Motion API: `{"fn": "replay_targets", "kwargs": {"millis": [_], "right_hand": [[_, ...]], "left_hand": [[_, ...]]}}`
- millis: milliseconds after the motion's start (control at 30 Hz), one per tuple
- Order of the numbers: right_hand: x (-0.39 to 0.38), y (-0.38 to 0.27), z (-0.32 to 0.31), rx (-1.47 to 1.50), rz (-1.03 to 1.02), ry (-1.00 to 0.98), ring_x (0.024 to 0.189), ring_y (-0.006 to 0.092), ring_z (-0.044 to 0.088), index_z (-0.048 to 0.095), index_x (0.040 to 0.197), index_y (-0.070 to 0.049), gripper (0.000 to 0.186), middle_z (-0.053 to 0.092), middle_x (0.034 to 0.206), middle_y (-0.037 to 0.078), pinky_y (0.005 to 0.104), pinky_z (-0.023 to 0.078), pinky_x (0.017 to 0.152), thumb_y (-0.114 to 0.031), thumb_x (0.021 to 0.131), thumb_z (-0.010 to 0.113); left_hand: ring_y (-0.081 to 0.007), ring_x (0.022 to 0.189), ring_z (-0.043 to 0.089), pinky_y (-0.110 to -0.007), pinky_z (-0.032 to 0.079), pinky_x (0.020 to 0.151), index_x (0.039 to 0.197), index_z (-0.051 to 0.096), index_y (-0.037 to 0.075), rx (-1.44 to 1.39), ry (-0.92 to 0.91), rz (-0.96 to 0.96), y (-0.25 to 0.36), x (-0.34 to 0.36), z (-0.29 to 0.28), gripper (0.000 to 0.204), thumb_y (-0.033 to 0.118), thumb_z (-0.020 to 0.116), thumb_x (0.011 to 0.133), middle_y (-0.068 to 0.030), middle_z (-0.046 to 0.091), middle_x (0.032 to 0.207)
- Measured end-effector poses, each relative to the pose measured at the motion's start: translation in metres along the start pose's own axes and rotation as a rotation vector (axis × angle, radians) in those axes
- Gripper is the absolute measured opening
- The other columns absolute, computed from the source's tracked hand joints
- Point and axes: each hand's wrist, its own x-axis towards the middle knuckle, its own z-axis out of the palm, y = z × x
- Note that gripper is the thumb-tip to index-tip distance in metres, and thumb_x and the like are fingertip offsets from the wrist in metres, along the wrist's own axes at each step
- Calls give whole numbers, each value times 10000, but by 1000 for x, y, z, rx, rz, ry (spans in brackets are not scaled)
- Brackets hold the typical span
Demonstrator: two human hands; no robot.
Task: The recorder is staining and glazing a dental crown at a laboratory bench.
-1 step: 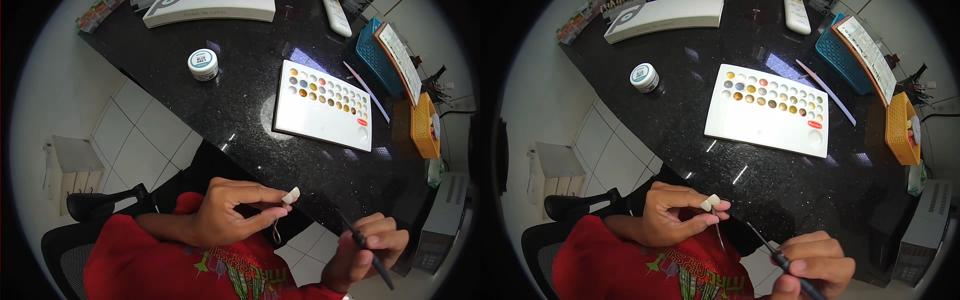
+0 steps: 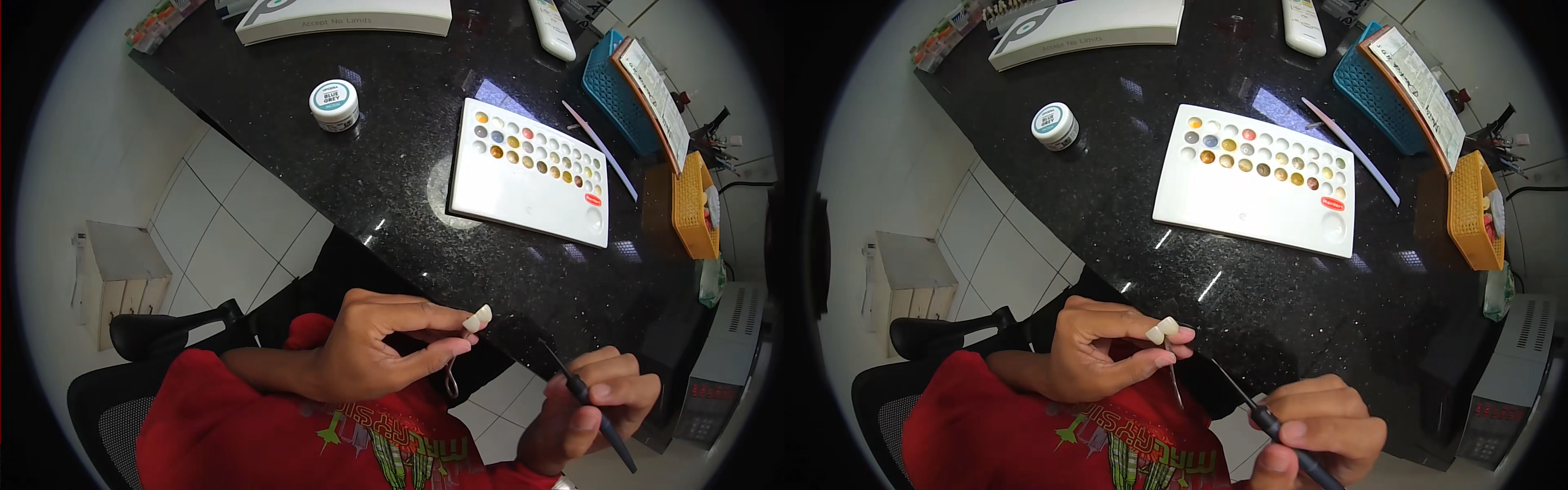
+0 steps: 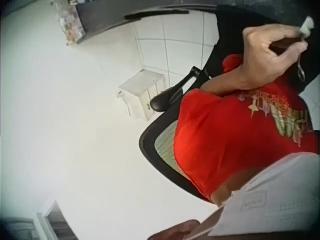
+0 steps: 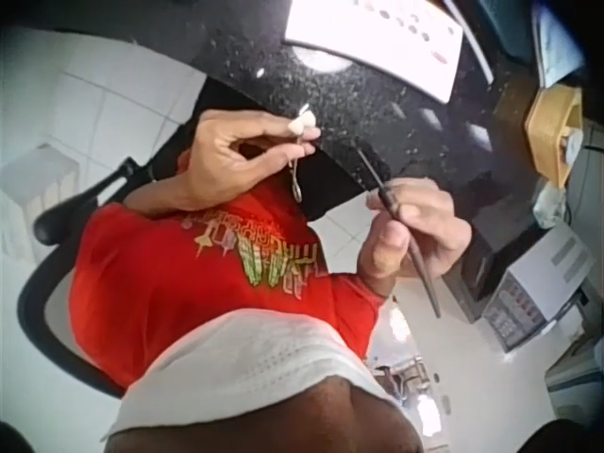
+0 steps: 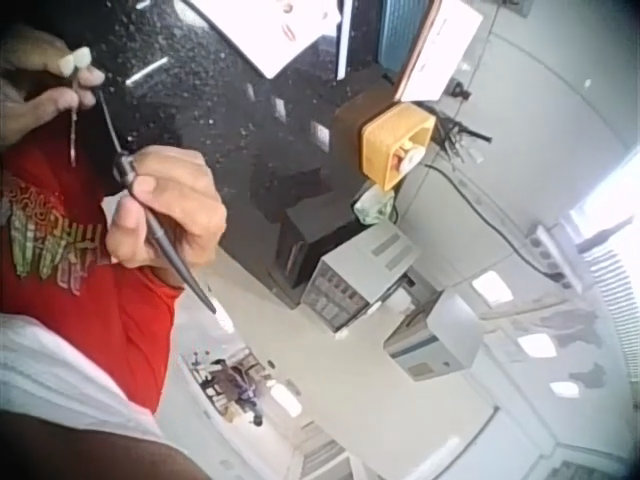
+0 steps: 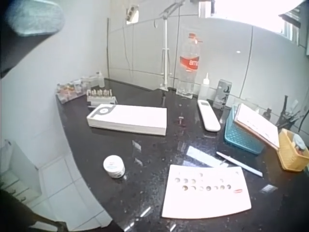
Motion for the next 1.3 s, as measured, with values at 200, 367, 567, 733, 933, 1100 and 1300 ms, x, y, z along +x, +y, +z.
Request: {"fn": "replay_targets", "kwargs": {"millis": [200, 367, 567, 733, 933, 1100, 1300], "right_hand": [[-8, 7, 12, 7, -34, -67, 516, 110, 480, 441, 851, -69, 271, 497, 628, 49, 194, 376, 493, -278, 844, 612], [-4, 7, 11, -36, -82, -191, 542, 119, 515, 447, 869, -57, 248, 534, 641, 64, 200, 397, 512, -248, 857, 604], [-6, 8, 10, -36, -70, -192, 547, 113, 517, 446, 868, -56, 233, 545, 646, 67, 195, 401, 514, -236, 857, 594], [-3, 7, 8, -49, -81, -242, 544, 113, 516, 447, 869, -57, 237, 541, 643, 63, 198, 401, 515, -239, 853, 598], [-6, 8, 8, -23, -74, -211, 538, 116, 517, 452, 872, -51, 227, 547, 659, 69, 206, 402, 520, -224, 849, 597], [-4, 9, 7, -22, -89, -254, 539, 117, 524, 457, 871, -46, 218, 551, 673, 72, 205, 400, 518, -211, 846, 598], [-5, 9, 6, -24, -81, -227, 544, 121, 534, 461, 881, -40, 209, 551, 667, 73, 207, 407, 517, -197, 842, 594]], "left_hand": [[-249, 817, 681, -310, 574, 734, 931, 648, -74, 27, -3, -7, 3, 0, -1, 172, -73, 657, 759, -208, 667, 919], [-253, 814, 682, -311, 574, 731, 945, 646, -73, 35, 7, 12, 3, -1, -1, 188, -64, 663, 758, -209, 667, 917], [-258, 818, 681, -317, 575, 730, 962, 642, -72, 27, -9, -12, 2, -1, -2, 201, -65, 659, 762, -210, 667, 920], [-263, 829, 678, -321, 575, 735, 963, 640, -75, 34, -19, -5, 4, 0, -2, 198, -69, 653, 765, -218, 663, 927], [-265, 826, 678, -327, 573, 746, 950, 640, -80, -1, 8, 1, 1, -1, 0, 184, -78, 645, 766, -224, 660, 929], [-266, 828, 678, -329, 573, 747, 945, 639, -85, 26, -14, -17, 3, -1, -2, 180, -86, 638, 765, -222, 660, 932], [-260, 831, 678, -319, 571, 749, 950, 640, -83, 27, -11, -16, 3, -1, -1, 186, -86, 637, 763, -213, 664, 932]]}}
